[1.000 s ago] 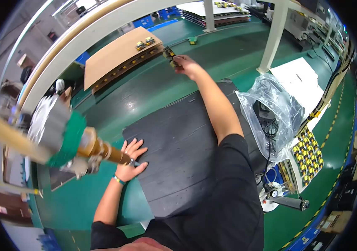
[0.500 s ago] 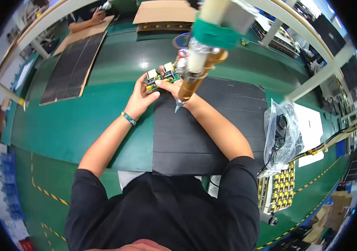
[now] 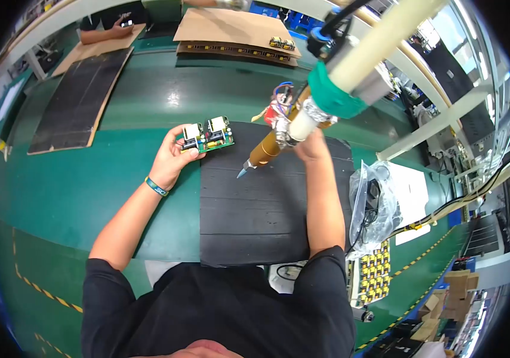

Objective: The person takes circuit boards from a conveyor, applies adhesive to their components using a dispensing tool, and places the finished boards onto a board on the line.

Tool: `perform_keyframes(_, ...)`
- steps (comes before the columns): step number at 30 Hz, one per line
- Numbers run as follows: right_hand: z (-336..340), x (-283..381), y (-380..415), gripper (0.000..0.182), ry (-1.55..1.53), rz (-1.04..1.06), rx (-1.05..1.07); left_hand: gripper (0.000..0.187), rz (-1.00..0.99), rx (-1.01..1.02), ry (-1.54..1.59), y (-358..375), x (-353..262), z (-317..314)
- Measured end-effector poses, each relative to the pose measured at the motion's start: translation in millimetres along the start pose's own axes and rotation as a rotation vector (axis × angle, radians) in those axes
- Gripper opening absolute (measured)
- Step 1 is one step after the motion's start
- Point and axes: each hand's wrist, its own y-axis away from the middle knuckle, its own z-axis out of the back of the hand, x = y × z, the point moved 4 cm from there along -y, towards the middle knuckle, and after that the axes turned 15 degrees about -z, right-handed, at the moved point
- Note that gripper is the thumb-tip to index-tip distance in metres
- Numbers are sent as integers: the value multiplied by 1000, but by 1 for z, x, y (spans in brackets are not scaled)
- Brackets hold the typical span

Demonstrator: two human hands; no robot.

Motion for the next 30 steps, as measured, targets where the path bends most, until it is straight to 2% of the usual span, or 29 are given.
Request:
perform_keyframes(1, -26, 14, 10, 77, 8, -22, -3, 60, 12, 29, -24, 1, 3, 0)
perform_keyframes(3, -82, 31, 25, 84, 333, 282, 248, 60, 46, 44, -52, 9, 7, 0)
perform_keyframes(6, -122, 22, 25, 80, 451, 349, 333, 63, 41, 201, -90, 16, 9, -14)
perform_keyframes(7, -131, 20, 26, 78, 516, 388, 377, 63, 54, 192, -93, 18, 8, -15)
perform_keyframes(11, -137, 18, 22, 67, 486, 304, 290, 65, 65, 298, -204, 26, 9, -23)
perform_keyframes(15, -147, 17, 19, 55, 396, 319, 272, 66, 84, 357, -208, 29, 12, -29)
perform_keyframes(20, -148, 10, 17, 49, 347, 288, 190, 68, 168, 386, -142, 36, 17, -37)
perform_keyframes(23, -150, 9, 16, 43, 423, 239, 130, 68, 185, 391, -141, 38, 15, -41)
perform_keyframes(30, -145, -1, 15, 38, 399, 190, 74, 69, 159, 431, -180, 39, 8, -45)
